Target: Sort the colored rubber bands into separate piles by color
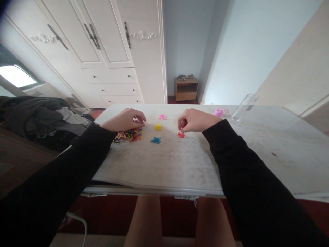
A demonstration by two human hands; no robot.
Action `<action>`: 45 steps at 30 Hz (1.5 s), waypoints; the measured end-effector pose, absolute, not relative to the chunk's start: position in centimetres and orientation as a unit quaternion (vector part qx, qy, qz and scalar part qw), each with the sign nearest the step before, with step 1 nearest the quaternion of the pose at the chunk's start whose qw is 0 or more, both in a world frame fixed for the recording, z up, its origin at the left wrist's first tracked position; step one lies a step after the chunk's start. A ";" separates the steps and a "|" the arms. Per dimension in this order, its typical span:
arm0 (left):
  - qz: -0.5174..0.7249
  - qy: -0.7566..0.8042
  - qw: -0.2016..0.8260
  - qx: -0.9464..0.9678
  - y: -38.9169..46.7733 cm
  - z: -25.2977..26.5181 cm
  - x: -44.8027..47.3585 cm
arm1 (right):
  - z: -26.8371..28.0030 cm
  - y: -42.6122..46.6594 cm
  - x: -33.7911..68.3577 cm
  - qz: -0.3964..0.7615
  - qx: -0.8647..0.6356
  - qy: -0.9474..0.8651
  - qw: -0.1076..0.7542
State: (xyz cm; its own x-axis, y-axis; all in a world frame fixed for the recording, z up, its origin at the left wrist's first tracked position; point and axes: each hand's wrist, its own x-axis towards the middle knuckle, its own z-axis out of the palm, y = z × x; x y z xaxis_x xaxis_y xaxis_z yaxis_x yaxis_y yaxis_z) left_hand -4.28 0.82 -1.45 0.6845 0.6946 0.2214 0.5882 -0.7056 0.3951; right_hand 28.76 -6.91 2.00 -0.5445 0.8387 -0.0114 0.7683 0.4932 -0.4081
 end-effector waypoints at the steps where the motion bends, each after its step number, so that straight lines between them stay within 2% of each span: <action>1: 0.180 0.355 0.147 0.905 0.8 -1.5 -4.3 | 2.0 -6.9 28.8 0.190 -0.471 -0.857 0.086; 10: 0.191 0.373 0.169 0.892 0.2 -0.9 -3.9 | 2.4 -7.2 28.5 0.183 -0.489 -0.851 0.054; 15: 0.207 0.381 0.212 0.876 -0.1 -0.7 -3.7 | 2.4 -7.3 27.9 0.136 -0.484 -0.859 0.099; 21: 0.277 0.344 0.323 0.837 -0.4 -0.9 -3.4 | 1.7 -7.4 26.7 0.100 -0.454 -0.872 0.152; 29: 0.295 0.256 0.403 0.828 -0.5 -1.4 -2.5 | -0.1 -7.8 23.6 0.075 -0.357 -0.899 0.243; 45: 0.291 0.256 0.385 0.838 -1.0 -1.1 -2.3 | -1.0 -8.7 21.8 0.148 -0.293 -0.918 0.223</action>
State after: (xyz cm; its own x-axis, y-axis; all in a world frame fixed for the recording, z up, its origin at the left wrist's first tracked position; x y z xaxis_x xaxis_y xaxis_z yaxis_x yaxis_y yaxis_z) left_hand -2.29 -0.96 -1.09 0.6990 0.6536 0.2902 0.2056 -0.5723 0.7939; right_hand 21.83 -8.75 -0.99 -0.7287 0.6043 0.3221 0.4728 0.7843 -0.4016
